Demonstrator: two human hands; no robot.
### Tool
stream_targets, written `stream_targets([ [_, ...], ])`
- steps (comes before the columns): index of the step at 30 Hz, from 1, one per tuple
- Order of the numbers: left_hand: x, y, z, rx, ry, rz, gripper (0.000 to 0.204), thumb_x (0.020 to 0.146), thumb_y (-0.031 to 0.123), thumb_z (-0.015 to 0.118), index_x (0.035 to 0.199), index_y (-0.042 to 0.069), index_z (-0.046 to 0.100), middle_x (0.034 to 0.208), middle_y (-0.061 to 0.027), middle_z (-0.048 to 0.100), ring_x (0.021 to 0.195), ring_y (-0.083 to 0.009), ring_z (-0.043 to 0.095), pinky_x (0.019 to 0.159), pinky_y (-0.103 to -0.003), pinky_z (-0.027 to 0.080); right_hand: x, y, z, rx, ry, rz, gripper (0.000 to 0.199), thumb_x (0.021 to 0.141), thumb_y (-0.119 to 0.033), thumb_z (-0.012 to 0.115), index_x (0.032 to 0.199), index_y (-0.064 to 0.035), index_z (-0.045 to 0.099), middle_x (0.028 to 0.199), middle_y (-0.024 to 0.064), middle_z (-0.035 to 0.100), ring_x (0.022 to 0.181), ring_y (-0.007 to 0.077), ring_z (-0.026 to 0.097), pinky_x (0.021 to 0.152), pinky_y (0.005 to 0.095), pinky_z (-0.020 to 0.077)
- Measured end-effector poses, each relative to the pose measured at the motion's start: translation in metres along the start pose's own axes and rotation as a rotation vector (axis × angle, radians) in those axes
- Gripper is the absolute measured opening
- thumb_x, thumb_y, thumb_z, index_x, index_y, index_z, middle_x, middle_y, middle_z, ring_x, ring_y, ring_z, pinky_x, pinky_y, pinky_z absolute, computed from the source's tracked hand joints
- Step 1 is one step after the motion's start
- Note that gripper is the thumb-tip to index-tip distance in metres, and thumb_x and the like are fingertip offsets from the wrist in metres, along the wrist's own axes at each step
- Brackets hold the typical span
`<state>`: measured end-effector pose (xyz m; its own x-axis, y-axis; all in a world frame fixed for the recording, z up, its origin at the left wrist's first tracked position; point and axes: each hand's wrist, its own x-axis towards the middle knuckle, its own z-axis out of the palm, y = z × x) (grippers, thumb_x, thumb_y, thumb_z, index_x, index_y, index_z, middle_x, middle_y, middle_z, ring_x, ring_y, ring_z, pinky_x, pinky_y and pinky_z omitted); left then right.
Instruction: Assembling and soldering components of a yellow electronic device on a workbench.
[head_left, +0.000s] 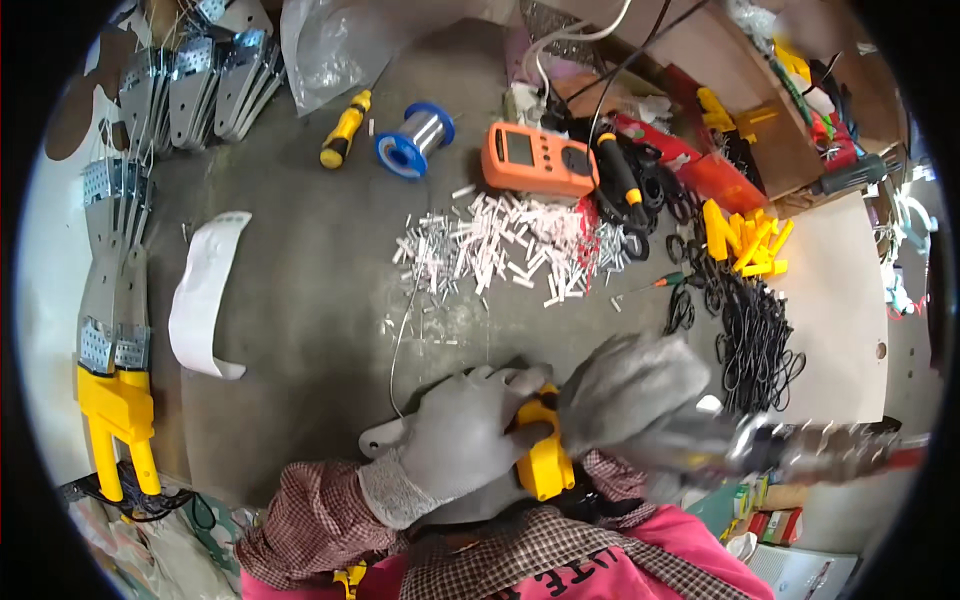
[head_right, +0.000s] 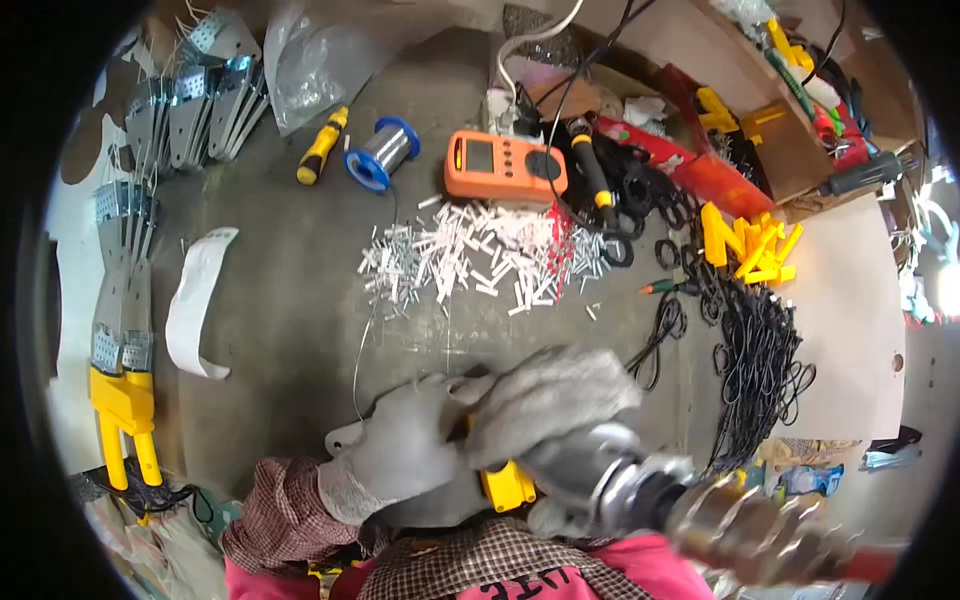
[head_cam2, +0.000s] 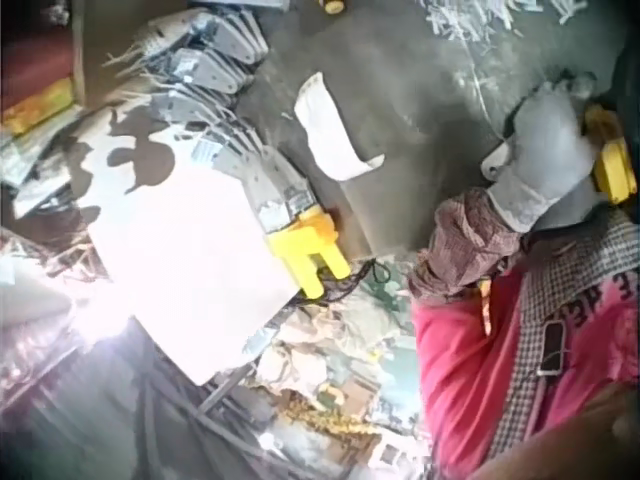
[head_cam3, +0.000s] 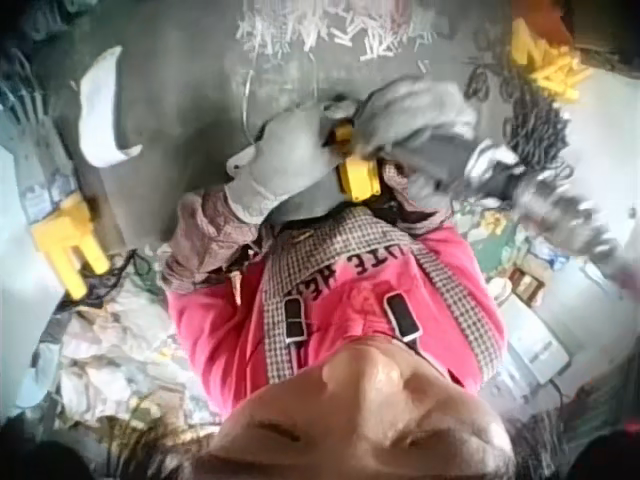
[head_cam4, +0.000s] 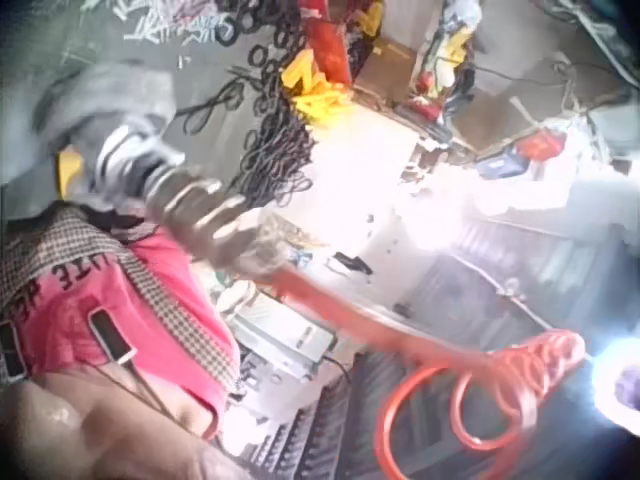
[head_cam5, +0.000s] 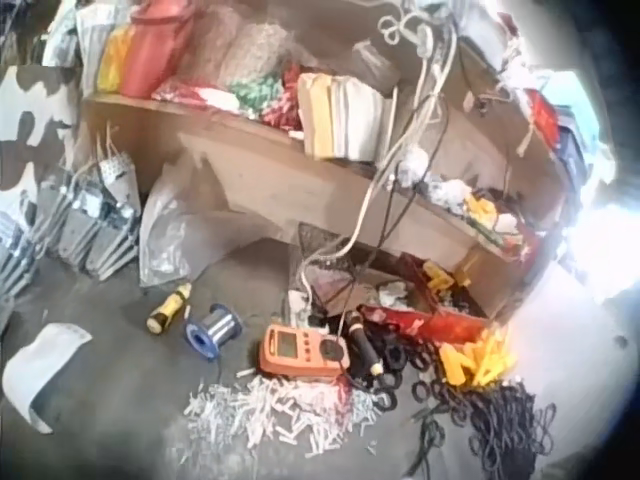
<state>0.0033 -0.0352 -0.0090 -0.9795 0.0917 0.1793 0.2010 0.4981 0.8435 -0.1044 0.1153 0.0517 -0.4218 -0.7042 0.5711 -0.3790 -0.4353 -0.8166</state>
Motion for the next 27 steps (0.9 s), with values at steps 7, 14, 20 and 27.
stream_targets([
  [7, -0.008, -0.007, -0.003, 0.032, -0.047, -0.077, 0.053, 0.078, 0.028, 0.076, 0.125, 0.006, 0.062, 0.111, -0.0171, 0.065, 0.099, -0.0330, 0.065, 0.086, -0.040, 0.053, -0.015, -0.017, 0.003, 0.456, 0.629, 0.013, 0.061, 0.089, -0.054, 0.064, 0.119, -0.0026, 0.050, 0.087, 0.0101, 0.058, 0.056, 0.0189, 0.054, 0.043, 0.0278, 0.0457],
  [14, -0.039, 0.035, 0.013, 0.193, 0.013, -0.013, 0.041, 0.076, 0.024, 0.079, 0.111, 0.006, 0.067, 0.095, -0.0146, 0.062, 0.088, -0.0327, 0.062, 0.074, -0.042, 0.050, -0.195, -0.025, -0.157, -0.719, 0.865, 0.885, 0.044, 0.095, -0.041, 0.061, 0.121, -0.0059, 0.056, 0.090, 0.0106, 0.062, 0.083, 0.0214, 0.063, 0.072, 0.0344, 0.0519],
  [20, -0.009, 0.068, 0.044, 0.529, -0.323, 0.043, 0.040, 0.080, 0.035, 0.073, 0.110, 0.008, 0.068, 0.089, -0.0159, 0.067, 0.079, -0.0334, 0.066, 0.073, -0.042, 0.053, -0.140, -0.035, -0.199, -1.740, 0.121, 0.454, 0.047, 0.076, -0.005, 0.066, 0.122, -0.0104, 0.061, 0.128, 0.0171, 0.053, 0.121, 0.0380, 0.050, 0.101, 0.0467, 0.0428],
  [27, 0.069, 0.037, 0.058, 0.037, -0.519, -0.500, 0.036, 0.081, 0.036, 0.070, 0.091, 0.001, 0.069, 0.074, -0.0130, 0.069, 0.064, -0.0234, 0.066, 0.060, -0.036, 0.052, -0.116, -0.034, -0.184, -1.558, 0.463, 0.400, 0.025, 0.085, -0.006, 0.064, 0.109, -0.0071, 0.061, 0.102, 0.0146, 0.062, 0.093, 0.0357, 0.064, 0.078, 0.0447, 0.0517],
])
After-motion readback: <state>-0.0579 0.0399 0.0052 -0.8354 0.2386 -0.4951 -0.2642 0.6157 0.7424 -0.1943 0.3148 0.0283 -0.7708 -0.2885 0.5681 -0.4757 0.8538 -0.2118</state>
